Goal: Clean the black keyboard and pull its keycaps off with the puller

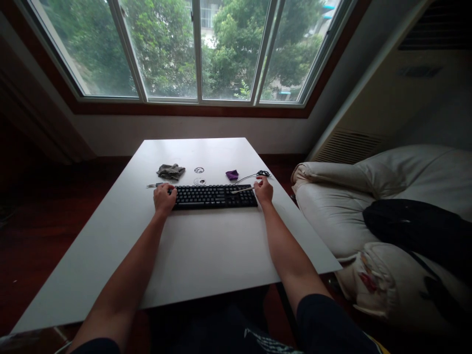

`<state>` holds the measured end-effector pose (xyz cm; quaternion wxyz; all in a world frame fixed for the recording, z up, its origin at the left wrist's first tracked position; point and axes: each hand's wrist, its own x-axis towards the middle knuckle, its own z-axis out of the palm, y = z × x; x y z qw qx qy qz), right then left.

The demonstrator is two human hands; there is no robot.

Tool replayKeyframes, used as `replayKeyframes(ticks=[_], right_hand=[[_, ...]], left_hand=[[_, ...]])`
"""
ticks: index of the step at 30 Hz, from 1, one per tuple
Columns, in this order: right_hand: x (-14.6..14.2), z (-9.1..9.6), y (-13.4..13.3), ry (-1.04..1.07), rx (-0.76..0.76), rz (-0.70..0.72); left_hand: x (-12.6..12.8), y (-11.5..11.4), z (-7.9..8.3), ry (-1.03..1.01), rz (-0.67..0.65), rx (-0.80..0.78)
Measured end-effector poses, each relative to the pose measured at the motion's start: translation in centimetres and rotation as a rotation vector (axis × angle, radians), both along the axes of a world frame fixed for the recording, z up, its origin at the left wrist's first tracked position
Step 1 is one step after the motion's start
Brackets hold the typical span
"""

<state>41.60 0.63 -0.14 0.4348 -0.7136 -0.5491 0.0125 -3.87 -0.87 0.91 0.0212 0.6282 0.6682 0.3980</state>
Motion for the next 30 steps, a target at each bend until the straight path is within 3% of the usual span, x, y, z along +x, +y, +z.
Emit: replayKeyframes(ticks=[7,12,16,23,30], right_hand=[[-0.2,0.3,0.3,-0.078,-0.04,0.032],[3.0,0.4,-0.3,-0.12,-0.006,0.035],[4.5,-0.1,-1.3,-0.114,-0.003,-0.051],[1.6,0.0,-1.4,-0.233,0.022,0.03],[4.3,0.3,-2.1,-0.239,0.001,-0.098]], left_hand=[[-4.0,0.6,-1.8,-0.042,0.0,-0.098],[-5.7,0.5,-2.3,-0.144,-0.079,-0.216],[-5.4,0.5,-2.4,-0.105,-0.073,-0.182],[-5.0,-0.3,-2.1,-0.099,-0.09,-0.158],[-4.9,-1.0,-1.8,-0.049,-0.083,-0.129]])
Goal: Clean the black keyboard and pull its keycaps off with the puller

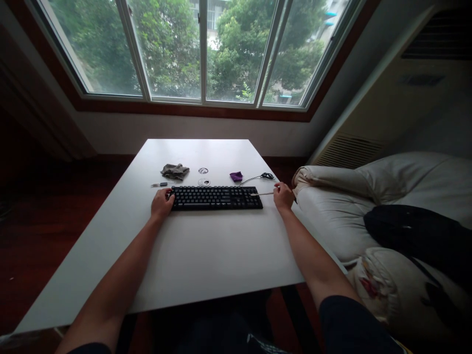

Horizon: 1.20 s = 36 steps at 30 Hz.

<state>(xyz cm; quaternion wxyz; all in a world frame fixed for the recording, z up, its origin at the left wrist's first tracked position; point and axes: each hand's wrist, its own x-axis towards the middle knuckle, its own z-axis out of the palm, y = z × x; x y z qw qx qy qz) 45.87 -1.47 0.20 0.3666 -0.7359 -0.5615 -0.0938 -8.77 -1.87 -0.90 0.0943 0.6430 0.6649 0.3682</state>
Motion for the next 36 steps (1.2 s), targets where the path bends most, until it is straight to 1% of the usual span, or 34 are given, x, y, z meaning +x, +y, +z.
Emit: replayKeyframes(ticks=[5,9,11,15,18,20,23,26,28,31,33,36], right_hand=[[-1.9,-0.2,-0.4,-0.015,-0.023,0.01],[-1.9,-0.3,-0.7,-0.073,-0.161,-0.014],[-1.7,-0.4,-1.0,-0.104,-0.204,-0.036],[-2.7,-0.4,-0.7,-0.138,-0.195,-0.024],[-3.5,-0.1,-0.1,-0.18,-0.222,0.006],[-3.2,0.4,0.3,-0.211,-0.238,0.005],[-1.4,1.0,0.3,-0.235,-0.261,-0.024],[0.3,1.6,-0.4,-0.233,-0.297,-0.067],[0.3,1.9,-1.0,-0.242,-0.319,-0.091],[-1.7,2.3,-1.6,-0.271,-0.375,-0.071],[-3.8,2.6,-1.8,-0.283,-0.431,-0.024],[-7.0,3.0,-1.8,-0.299,-0.461,0.021]], left_hand=[[-0.2,0.0,0.1,0.033,0.044,0.008],[-0.4,0.1,-0.1,0.022,0.069,0.009],[-0.4,0.1,-0.2,0.037,0.071,0.02],[-0.3,0.2,-0.3,0.035,0.075,0.026],[-0.6,0.1,-0.4,0.012,0.061,0.008],[-0.8,0.1,-0.4,-0.006,0.046,-0.003],[-1.0,0.0,-0.5,-0.025,0.028,-0.002],[-1.1,0.0,-0.5,-0.031,0.022,-0.003],[-1.1,0.1,-0.6,-0.033,0.015,-0.01],[-1.1,0.3,-0.8,-0.032,0.013,-0.005],[-1.1,0.4,-0.9,-0.028,0.02,0.003],[-1.1,0.3,-0.8,-0.032,0.017,-0.004]])
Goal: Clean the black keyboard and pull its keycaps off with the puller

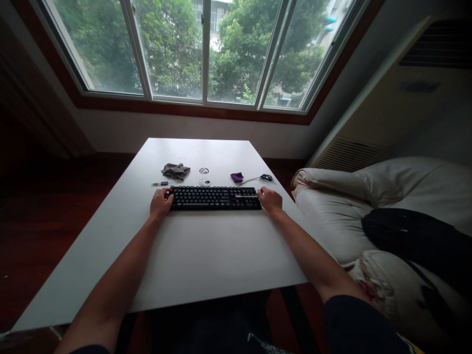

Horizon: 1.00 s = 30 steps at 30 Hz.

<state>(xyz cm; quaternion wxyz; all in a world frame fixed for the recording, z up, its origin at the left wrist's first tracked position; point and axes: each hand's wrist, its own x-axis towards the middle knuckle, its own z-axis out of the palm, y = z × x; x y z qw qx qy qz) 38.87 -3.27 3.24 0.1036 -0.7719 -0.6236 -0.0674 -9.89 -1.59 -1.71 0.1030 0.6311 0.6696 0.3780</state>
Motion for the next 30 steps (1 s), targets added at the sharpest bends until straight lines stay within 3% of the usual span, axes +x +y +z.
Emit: replayKeyframes(ticks=[6,17,26,30], right_hand=[[-3.0,1.0,0.4,-0.029,-0.025,0.063],[0.2,0.5,0.7,-0.078,-0.084,0.106],[-2.0,0.2,1.3,0.091,-0.052,0.33],[-2.4,0.4,1.9,0.113,-0.059,0.393]], left_hand=[[-0.1,-0.1,0.1,0.004,-0.011,0.009],[-0.2,0.1,-0.2,0.006,-0.014,0.013],[0.0,0.0,0.4,-0.001,-0.011,0.021],[0.1,0.3,0.7,-0.002,0.051,0.005]])
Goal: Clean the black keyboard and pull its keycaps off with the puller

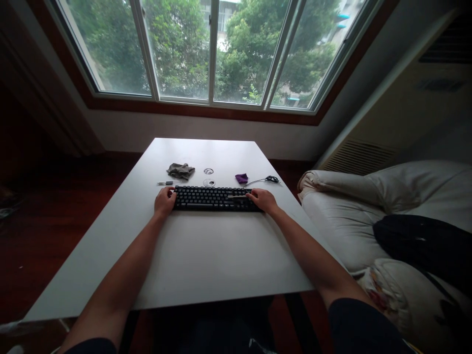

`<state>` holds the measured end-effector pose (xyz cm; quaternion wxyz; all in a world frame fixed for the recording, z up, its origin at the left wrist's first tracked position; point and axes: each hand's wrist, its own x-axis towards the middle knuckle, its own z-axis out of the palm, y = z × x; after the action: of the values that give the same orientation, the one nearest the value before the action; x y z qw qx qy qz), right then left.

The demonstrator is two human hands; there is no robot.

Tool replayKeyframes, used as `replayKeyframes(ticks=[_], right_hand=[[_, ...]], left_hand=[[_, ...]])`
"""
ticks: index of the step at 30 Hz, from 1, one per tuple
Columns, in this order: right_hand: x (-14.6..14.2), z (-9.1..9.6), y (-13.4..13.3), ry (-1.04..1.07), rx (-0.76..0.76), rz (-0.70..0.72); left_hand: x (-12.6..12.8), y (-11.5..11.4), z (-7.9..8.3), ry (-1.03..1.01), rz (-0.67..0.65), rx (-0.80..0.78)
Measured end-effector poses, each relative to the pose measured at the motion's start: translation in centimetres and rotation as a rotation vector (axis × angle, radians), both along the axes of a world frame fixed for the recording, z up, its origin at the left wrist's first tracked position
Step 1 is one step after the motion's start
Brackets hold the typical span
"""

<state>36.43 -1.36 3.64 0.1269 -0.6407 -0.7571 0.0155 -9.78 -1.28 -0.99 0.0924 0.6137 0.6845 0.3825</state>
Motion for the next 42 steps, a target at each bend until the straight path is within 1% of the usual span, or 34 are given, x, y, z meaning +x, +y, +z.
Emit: replayKeyframes(ticks=[3,7,10,13,19,22,24,27,33,36,39,42], right_hand=[[-1.1,0.0,0.4,-0.005,-0.001,0.023],[-3.4,0.1,0.9,-0.019,-0.011,0.026],[-4.6,0.3,1.1,-0.013,-0.032,0.004],[-4.8,0.5,1.0,-0.005,-0.073,-0.011],[-3.8,0.8,0.9,-0.033,-0.09,-0.027],[-4.3,0.5,1.0,-0.029,-0.072,-0.004],[-5.3,0.3,1.1,-0.033,-0.052,0.035],[-7.6,0.3,1.3,-0.048,-0.033,0.091],[-13.2,1.4,1.9,-0.079,-0.069,0.141],[-15.1,1.8,2.1,-0.081,-0.087,0.175],[-15.3,2.0,2.3,-0.079,-0.106,0.176],[-13.9,2.2,2.6,-0.091,-0.128,0.156]], left_hand=[[0.0,0.5,0.1,-0.008,0.058,-0.033],[-0.4,1.6,0.2,-0.002,0.082,-0.113],[-1.2,2.8,0.3,0.006,0.074,-0.163],[-1.8,3.5,0.4,0.023,0.026,-0.177],[-1.9,2.8,0.2,0.02,-0.019,-0.109],[-1.9,2.6,0.0,0.006,-0.05,-0.104],[-2.0,2.6,0.0,0.0,-0.076,-0.106],[-2.1,2.6,0.1,-0.008,-0.106,-0.11],[-2.0,2.2,0.5,0.007,-0.126,-0.112],[-1.8,2.0,0.7,0.049,-0.132,-0.116],[-1.7,1.9,0.8,0.061,-0.148,-0.097],[-1.6,1.8,0.9,0.046,-0.144,-0.092]])
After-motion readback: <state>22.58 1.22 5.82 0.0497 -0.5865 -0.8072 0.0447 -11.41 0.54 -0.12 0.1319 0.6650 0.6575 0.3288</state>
